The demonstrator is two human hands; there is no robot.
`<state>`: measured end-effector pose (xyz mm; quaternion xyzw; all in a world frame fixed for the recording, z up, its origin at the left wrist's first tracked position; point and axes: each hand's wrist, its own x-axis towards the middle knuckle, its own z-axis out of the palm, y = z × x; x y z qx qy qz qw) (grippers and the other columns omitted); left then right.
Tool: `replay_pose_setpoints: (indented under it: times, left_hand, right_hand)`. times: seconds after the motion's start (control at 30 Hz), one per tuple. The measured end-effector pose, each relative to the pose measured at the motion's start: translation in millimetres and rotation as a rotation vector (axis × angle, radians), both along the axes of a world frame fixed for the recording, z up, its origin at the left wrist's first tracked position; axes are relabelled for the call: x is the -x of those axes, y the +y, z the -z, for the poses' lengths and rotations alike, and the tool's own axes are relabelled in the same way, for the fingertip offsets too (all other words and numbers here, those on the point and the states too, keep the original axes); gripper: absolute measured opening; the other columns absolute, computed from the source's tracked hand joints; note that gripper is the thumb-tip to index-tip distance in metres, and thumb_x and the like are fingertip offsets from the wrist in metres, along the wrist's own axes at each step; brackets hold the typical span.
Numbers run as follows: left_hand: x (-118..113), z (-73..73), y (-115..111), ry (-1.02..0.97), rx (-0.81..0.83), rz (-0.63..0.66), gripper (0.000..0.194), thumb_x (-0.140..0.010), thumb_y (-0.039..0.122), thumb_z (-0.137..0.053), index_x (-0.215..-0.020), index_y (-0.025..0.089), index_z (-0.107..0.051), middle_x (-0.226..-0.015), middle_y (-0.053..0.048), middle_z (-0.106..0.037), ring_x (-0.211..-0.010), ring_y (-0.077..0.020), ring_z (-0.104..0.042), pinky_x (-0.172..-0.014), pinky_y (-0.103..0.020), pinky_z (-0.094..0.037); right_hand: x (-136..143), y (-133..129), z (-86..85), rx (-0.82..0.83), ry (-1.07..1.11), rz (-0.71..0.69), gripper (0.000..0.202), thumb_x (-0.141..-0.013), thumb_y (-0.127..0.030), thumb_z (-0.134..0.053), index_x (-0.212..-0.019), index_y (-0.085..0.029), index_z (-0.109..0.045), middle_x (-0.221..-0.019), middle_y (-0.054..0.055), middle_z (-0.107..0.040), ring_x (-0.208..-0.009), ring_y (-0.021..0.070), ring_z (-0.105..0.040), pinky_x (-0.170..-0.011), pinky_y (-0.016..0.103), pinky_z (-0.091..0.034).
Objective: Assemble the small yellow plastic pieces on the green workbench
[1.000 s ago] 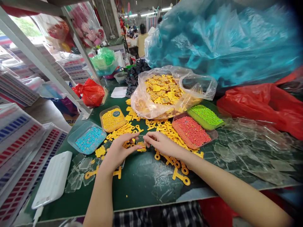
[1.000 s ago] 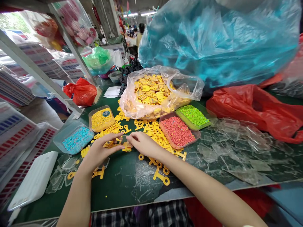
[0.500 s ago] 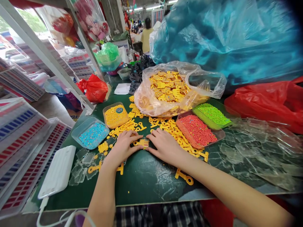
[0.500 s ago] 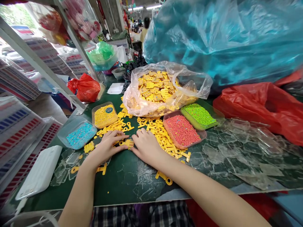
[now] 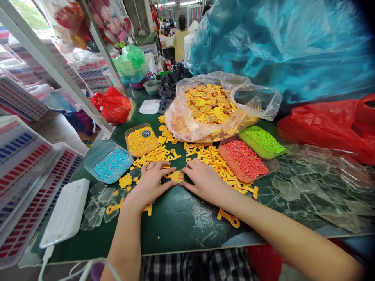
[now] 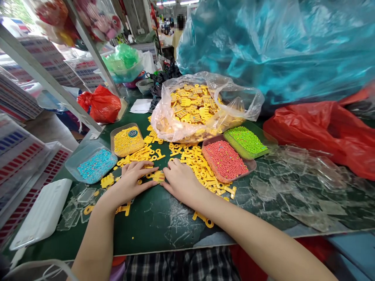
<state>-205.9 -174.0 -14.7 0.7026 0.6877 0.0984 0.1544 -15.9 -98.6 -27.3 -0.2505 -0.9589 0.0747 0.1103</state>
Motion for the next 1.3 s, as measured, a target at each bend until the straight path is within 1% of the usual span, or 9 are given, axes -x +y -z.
replay_pose_setpoints:
  times: [0.17, 0.37, 0.57, 0.67, 0.77, 0.97, 1.1, 1.17, 1.3]
  left_hand:
    - [3.4, 0.8, -2.7, -0.004, -0.019, 0.011, 0.036, -0.090, 0.041, -0.059, -0.125, 0.034, -0.066, -0.134, -0.007, -0.056, -0.123, -0.0328, -0.044, -0.106, -0.057, -0.027]
    - [3.2, 2.8, 3.8, -0.006, 0.025, -0.015, 0.033, -0.086, 0.041, -0.065, -0.118, 0.035, -0.071, -0.127, -0.007, -0.060, -0.117, -0.0342, -0.047, -0.102, -0.057, -0.029]
    - [1.0, -5.7, 20.1, 0.078, 0.040, 0.001, 0.030, -0.073, 0.039, -0.079, -0.103, 0.035, -0.077, -0.111, -0.006, -0.066, -0.110, -0.0341, -0.050, -0.101, -0.058, -0.029]
    - [1.0, -13.2, 29.6, 0.136, 0.061, 0.058, 0.028, -0.066, 0.039, -0.085, -0.093, 0.032, -0.079, -0.109, -0.005, -0.067, -0.109, -0.0337, -0.051, -0.100, -0.055, -0.031]
    - [3.2, -15.5, 31.8, 0.130, 0.049, 0.148, 0.029, -0.064, 0.040, -0.086, -0.091, 0.030, -0.079, -0.110, -0.005, -0.068, -0.109, -0.0324, -0.053, -0.098, -0.050, -0.034]
    - [9.8, -8.6, 22.7, 0.024, -0.222, 0.225, 0.020, -0.078, 0.041, -0.072, -0.090, 0.025, -0.076, -0.101, -0.005, -0.072, -0.101, -0.0277, -0.058, -0.095, -0.044, -0.039]
    - [13.5, -7.8, 23.7, -0.030, -0.361, 0.267, 0.021, -0.086, 0.041, -0.060, -0.082, 0.026, -0.074, -0.092, -0.002, -0.074, -0.094, -0.0234, -0.060, -0.092, -0.040, -0.042]
    - [13.8, -6.5, 25.2, -0.055, -0.344, 0.249, 0.022, -0.087, 0.039, -0.057, -0.084, 0.025, -0.074, -0.091, -0.002, -0.074, -0.092, -0.0225, -0.061, -0.091, -0.039, -0.044]
    - [11.4, -3.5, 25.0, -0.098, -0.269, 0.215, 0.021, -0.086, 0.039, -0.059, -0.087, 0.024, -0.073, -0.092, -0.004, -0.073, -0.094, -0.0233, -0.062, -0.090, -0.038, -0.046]
  right_hand:
    - [0.4, 1.4, -2.3, 0.077, 0.021, 0.047, 0.021, -0.085, -0.037, -0.068, -0.094, -0.018, -0.071, -0.092, 0.009, -0.067, -0.092, 0.0246, -0.058, -0.070, 0.033, -0.043]
    - [3.4, 10.1, -1.0, 0.311, 0.021, 0.174, 0.027, -0.078, -0.042, -0.074, -0.100, -0.027, -0.075, -0.068, 0.001, -0.066, -0.065, 0.0185, -0.059, -0.058, 0.029, -0.036]
    - [7.8, 10.8, -6.9, 0.414, -0.016, 0.246, 0.031, -0.072, -0.041, -0.079, -0.099, -0.027, -0.076, -0.068, 0.001, -0.067, -0.067, 0.0195, -0.061, -0.056, 0.028, -0.035]
    - [7.0, 8.5, -9.4, 0.417, -0.016, 0.236, 0.029, -0.075, -0.040, -0.077, -0.099, -0.026, -0.075, -0.069, 0.001, -0.067, -0.068, 0.0191, -0.061, -0.057, 0.028, -0.034]
    - [4.7, 5.7, -9.2, 0.413, 0.006, 0.198, 0.028, -0.079, -0.038, -0.074, -0.102, -0.023, -0.072, -0.071, 0.001, -0.066, -0.068, 0.0177, -0.060, -0.059, 0.027, -0.034]
    - [5.5, 3.7, -8.2, 0.271, 0.209, 0.051, 0.027, -0.082, -0.039, -0.071, -0.094, -0.018, -0.059, -0.090, 0.004, -0.065, -0.084, 0.0190, -0.057, -0.072, 0.030, -0.040]
    - [10.3, 9.1, -5.2, 0.404, 0.382, -0.004, 0.010, -0.091, -0.027, -0.059, -0.087, -0.020, -0.053, -0.092, 0.003, -0.062, -0.086, 0.0159, -0.056, -0.076, 0.027, -0.042]
    - [11.5, 12.9, -2.6, 0.453, 0.390, -0.008, 0.004, -0.092, -0.023, -0.056, -0.093, -0.021, -0.053, -0.095, 0.003, -0.063, -0.085, 0.0154, -0.057, -0.075, 0.027, -0.043]
    - [8.8, 14.9, -2.4, 0.446, 0.331, -0.049, 0.011, -0.091, -0.021, -0.058, -0.102, -0.020, -0.059, -0.101, 0.004, -0.067, -0.087, 0.0156, -0.060, -0.077, 0.027, -0.044]
